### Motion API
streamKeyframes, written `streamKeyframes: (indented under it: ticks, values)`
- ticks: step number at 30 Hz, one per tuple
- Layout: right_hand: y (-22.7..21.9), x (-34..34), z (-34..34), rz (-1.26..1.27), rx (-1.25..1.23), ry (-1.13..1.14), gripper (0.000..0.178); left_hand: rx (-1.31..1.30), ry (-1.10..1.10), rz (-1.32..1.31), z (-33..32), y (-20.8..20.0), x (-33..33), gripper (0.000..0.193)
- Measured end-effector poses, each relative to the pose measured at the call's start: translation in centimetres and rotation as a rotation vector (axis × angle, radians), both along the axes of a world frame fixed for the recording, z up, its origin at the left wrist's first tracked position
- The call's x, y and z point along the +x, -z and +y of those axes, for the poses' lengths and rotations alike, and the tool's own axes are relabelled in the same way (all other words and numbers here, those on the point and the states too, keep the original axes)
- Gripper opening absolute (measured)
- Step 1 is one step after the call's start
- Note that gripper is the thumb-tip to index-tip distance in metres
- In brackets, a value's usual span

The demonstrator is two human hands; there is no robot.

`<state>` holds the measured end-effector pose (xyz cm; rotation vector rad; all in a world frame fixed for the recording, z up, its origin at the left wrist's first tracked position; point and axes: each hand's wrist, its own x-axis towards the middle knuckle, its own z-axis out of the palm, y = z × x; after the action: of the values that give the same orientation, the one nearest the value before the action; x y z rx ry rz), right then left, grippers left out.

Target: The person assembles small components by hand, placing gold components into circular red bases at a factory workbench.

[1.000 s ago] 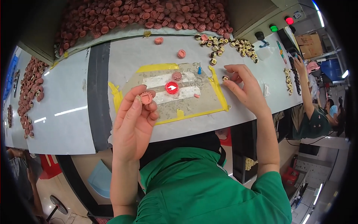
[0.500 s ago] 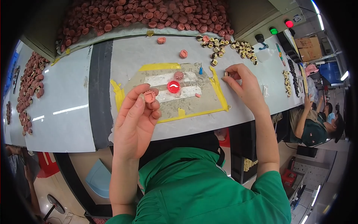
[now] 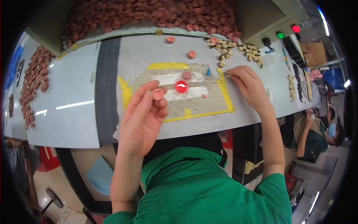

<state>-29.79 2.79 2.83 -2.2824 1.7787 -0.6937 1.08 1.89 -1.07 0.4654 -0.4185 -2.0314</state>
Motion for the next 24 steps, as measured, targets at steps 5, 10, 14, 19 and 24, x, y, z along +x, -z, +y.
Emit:
streamKeyframes:
  ticks: [5, 10, 14, 19, 24]
  values:
    - [-1.2, 2.7, -1.0, 0.113, 0.138, 0.048, 0.014, -0.051, 0.083, 0.081, -1.6, 0.3, 2.2, 0.035]
    - [-1.5, 4.9, -1.8, -0.040, 0.196, 0.056, 0.015, -0.004, 0.046, -0.006, -1.6, -0.6, 2.7, 0.039]
    - [-1.3, 10.5, -2.3, -0.132, 0.078, -0.164, 0.015, -0.028, -0.011, -0.112, -1.3, -0.9, 2.6, 0.040]
    - [-0.8, 12.7, -3.9, 0.114, -0.070, -0.362, 0.014, -0.098, 0.012, -0.016, -1.5, -0.3, 2.7, 0.036]
    - [-0.2, 13.0, -3.8, 0.085, -0.022, -0.350, 0.015, -0.103, -0.027, -0.132, -1.3, -0.7, 2.2, 0.035]
